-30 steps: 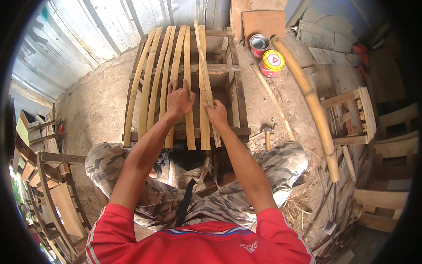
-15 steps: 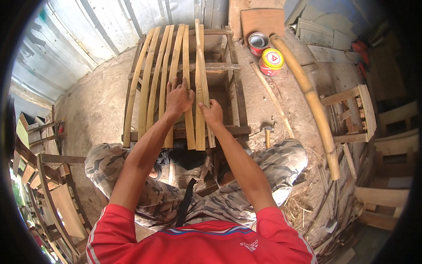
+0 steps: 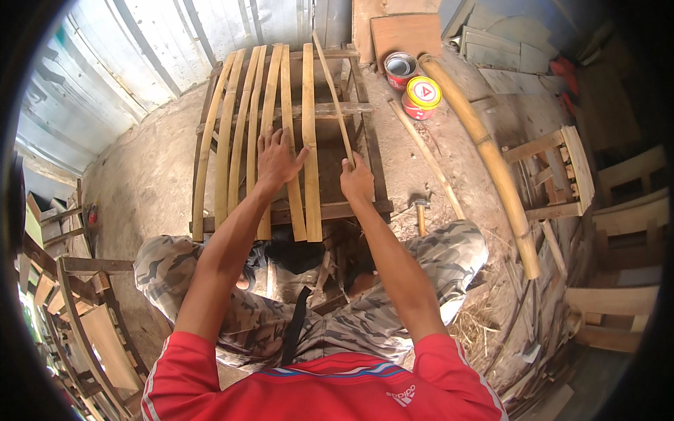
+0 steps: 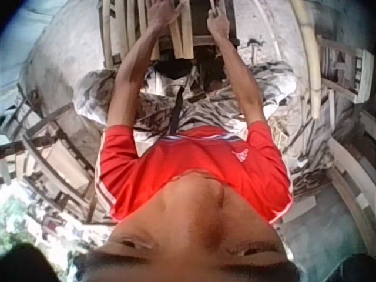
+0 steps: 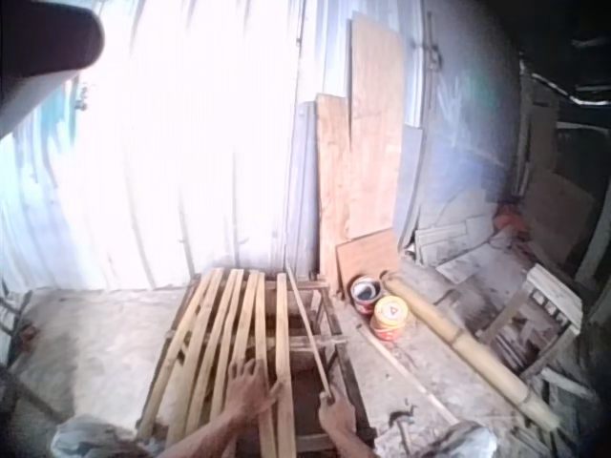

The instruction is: The person assembles a wooden frame by placing thin wooden slats across a base and securing them with a hammer. The person repeatedly positions slats and taps them into place, adjusting alignment as needed.

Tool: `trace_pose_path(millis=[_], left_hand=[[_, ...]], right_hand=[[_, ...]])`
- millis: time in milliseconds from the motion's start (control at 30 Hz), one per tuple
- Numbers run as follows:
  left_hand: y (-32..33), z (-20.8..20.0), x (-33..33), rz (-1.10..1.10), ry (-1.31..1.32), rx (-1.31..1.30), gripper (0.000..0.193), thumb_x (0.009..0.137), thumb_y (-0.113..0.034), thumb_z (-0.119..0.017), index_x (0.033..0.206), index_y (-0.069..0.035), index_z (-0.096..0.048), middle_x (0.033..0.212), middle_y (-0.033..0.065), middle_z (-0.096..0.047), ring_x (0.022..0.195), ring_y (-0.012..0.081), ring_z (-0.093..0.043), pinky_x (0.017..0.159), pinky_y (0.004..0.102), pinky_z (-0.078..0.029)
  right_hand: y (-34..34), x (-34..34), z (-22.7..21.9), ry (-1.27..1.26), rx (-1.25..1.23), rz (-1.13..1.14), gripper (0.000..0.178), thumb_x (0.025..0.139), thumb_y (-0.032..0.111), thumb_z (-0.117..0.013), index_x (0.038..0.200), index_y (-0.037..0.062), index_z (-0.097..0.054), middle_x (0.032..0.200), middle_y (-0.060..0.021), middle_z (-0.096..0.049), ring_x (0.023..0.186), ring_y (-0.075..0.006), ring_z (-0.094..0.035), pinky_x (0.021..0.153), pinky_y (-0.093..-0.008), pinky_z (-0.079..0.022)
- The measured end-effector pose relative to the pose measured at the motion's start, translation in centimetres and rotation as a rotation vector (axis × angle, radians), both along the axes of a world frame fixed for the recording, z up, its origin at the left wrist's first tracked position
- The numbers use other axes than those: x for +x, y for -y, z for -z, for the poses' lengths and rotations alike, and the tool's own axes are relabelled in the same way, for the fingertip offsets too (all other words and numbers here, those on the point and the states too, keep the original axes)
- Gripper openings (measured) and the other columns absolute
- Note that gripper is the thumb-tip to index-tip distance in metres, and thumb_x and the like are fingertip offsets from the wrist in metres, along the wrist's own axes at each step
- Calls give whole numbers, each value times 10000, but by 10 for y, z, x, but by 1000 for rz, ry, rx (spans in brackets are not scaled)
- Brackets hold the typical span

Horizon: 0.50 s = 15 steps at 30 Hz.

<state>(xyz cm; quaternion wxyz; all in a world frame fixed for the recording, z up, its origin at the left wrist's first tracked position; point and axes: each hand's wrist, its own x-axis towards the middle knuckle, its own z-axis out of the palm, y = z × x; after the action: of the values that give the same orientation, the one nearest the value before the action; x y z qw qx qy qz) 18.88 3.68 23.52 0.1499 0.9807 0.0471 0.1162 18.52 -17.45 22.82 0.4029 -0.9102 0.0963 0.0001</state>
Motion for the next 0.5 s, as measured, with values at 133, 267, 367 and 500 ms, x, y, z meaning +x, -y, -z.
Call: trace_pose_path(millis=[133,267,367,500], left_hand=[[-4,0,-2,1,-14,16,891,926,-632,-563,1500,33,-410,1523,203,-446,1513,375,-258,1250,522,-150],[-2,-1,0,8,-27,27,902,921,-643,-563,1499,32,-411,1525,197,-446,1516,371,-255,1251,517,-148],[-3,2,1,0,-28,26,899,914,-643,-573,1500,21,-417,1528,181,-449,1518,362,-257,1252,515,-148],[-6,7,2,9,20,15,901,900,-638,-592,1481,34,-443,1505,202,-469,1502,391,-282,1242,535,-160]], right_hand=[[2,-12,-14,-6,-87,10,463,975,251,-626,1421,137,-581,1240,-229,-634,1150,-409,-620,966,-500,-504],[5,-20,-5,29,-118,18,459,970,228,-634,1416,131,-583,1210,-238,-622,1115,-421,-622,951,-498,-505],[6,-26,-3,51,-83,22,467,961,196,-644,1418,125,-579,1188,-244,-620,1104,-426,-620,947,-495,-507],[7,-29,4,119,-45,-14,479,946,165,-658,1415,114,-576,1199,-249,-616,1118,-431,-613,954,-489,-504]])
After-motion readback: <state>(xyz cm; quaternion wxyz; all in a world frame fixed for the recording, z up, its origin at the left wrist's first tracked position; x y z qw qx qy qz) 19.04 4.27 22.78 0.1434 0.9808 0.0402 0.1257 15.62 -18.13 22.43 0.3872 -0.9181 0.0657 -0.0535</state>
